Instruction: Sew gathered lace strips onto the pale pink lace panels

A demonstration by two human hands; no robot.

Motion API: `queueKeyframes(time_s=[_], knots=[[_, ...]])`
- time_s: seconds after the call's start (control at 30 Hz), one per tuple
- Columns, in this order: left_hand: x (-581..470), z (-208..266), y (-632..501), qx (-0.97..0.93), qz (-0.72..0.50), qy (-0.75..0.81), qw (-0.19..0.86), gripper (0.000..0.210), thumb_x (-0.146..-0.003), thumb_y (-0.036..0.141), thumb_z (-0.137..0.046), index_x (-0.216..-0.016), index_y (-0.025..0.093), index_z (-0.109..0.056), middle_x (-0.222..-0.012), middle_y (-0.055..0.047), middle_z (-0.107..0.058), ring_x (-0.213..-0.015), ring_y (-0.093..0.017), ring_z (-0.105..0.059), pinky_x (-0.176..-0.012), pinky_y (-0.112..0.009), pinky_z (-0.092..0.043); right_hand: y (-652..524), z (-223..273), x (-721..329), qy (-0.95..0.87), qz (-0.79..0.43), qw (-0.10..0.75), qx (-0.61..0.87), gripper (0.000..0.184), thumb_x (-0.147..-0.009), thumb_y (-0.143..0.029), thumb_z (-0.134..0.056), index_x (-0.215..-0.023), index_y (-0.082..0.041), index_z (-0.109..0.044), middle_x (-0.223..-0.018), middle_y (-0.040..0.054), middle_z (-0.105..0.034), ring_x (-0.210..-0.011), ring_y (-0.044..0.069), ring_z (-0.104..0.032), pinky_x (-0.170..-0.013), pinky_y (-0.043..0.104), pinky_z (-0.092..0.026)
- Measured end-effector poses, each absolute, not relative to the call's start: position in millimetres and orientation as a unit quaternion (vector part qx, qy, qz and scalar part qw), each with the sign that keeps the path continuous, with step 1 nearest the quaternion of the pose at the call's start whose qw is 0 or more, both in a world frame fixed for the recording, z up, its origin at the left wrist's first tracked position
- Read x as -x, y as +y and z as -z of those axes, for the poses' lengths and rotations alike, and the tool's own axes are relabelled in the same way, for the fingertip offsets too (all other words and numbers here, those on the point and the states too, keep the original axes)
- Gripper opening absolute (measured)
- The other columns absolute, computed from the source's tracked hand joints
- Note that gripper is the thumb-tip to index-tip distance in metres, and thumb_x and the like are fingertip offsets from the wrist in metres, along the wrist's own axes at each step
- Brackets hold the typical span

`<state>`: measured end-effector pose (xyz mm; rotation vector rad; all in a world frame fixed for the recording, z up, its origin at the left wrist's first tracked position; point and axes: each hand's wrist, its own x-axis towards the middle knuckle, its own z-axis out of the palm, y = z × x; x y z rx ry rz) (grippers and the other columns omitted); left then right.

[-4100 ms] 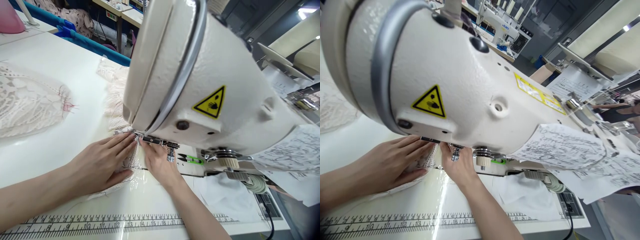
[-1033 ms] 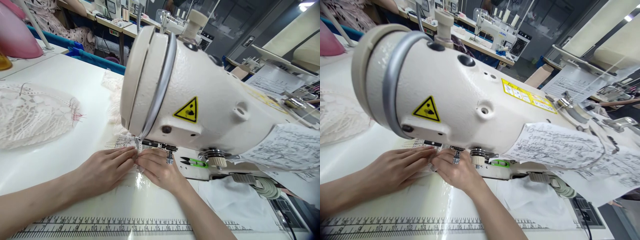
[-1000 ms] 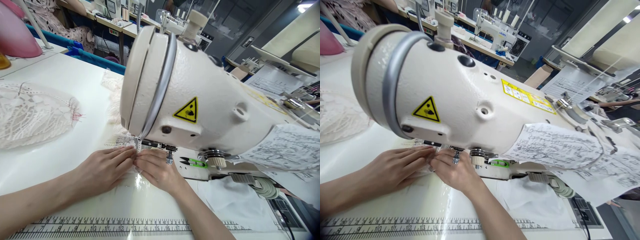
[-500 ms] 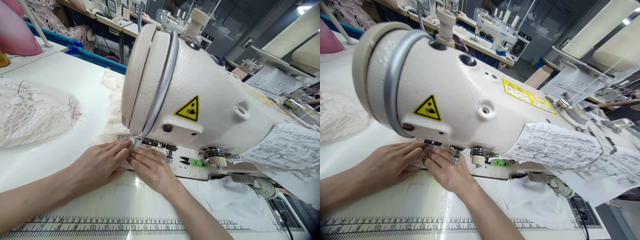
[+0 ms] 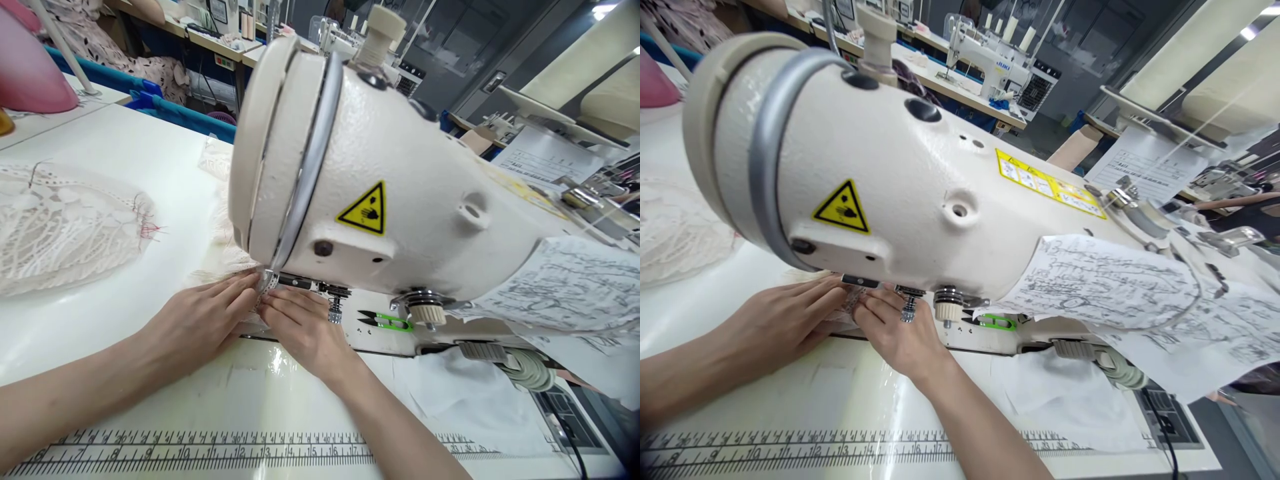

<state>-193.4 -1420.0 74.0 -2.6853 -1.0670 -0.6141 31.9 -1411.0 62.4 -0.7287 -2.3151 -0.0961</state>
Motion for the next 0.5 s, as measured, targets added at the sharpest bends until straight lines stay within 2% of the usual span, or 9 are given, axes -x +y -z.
queueKeyframes(time_s=[0.1,0.23,0.4,0.5], knots=[[192.1,-79.7,-1418.5,0.91,0.2,-0.341,0.125,0.031,-0.099,0.01,-0.036,-0.115,0.011,-0.062,-0.126,-0.017,-0.075,-0.118,-0.028,-0.073,-0.091,-0.039,-0.064,-1409.8,-64.4,-33.5,-0.898,0.014,0.333,0.288,0.022,-0.105,-0.006,-0.055,-0.105,-0.02,-0.072,-0.112,0.0008,-0.081,-0.116,0.013,-0.073,-0.1,0.027,-0.061],[191.4,-81.8,-1416.4,0.913,0.205,-0.316,0.156,0.039,-0.106,0.021,-0.036,-0.13,0.007,-0.064,-0.133,-0.017,-0.073,-0.119,-0.03,-0.073,-0.095,-0.042,-0.063,-1408.2,-66.8,-36.1,-0.903,0.005,0.316,0.291,0.027,-0.107,-0.008,-0.049,-0.102,-0.019,-0.072,-0.11,0.0015,-0.081,-0.115,0.014,-0.072,-0.101,0.027,-0.061],[190.1,-79.9,-1415.6,0.91,0.201,-0.314,0.18,0.044,-0.11,0.025,-0.032,-0.127,0.007,-0.069,-0.132,-0.015,-0.073,-0.12,-0.03,-0.072,-0.096,-0.043,-0.062,-1407.5,-63.8,-40.4,-0.902,0.022,0.313,0.297,0.026,-0.106,-0.005,-0.048,-0.107,-0.018,-0.071,-0.114,0.0028,-0.08,-0.118,0.014,-0.07,-0.098,0.027,-0.059],[188.7,-82.5,-1414.8,0.912,0.196,-0.306,0.19,0.046,-0.11,0.024,-0.031,-0.124,0.006,-0.071,-0.131,-0.015,-0.074,-0.118,-0.029,-0.073,-0.094,-0.042,-0.063,-1409.4,-61.4,-43.6,-0.899,0.032,0.303,0.314,0.023,-0.105,-0.007,-0.051,-0.109,-0.02,-0.07,-0.118,0.0017,-0.079,-0.118,0.014,-0.07,-0.091,0.026,-0.058]])
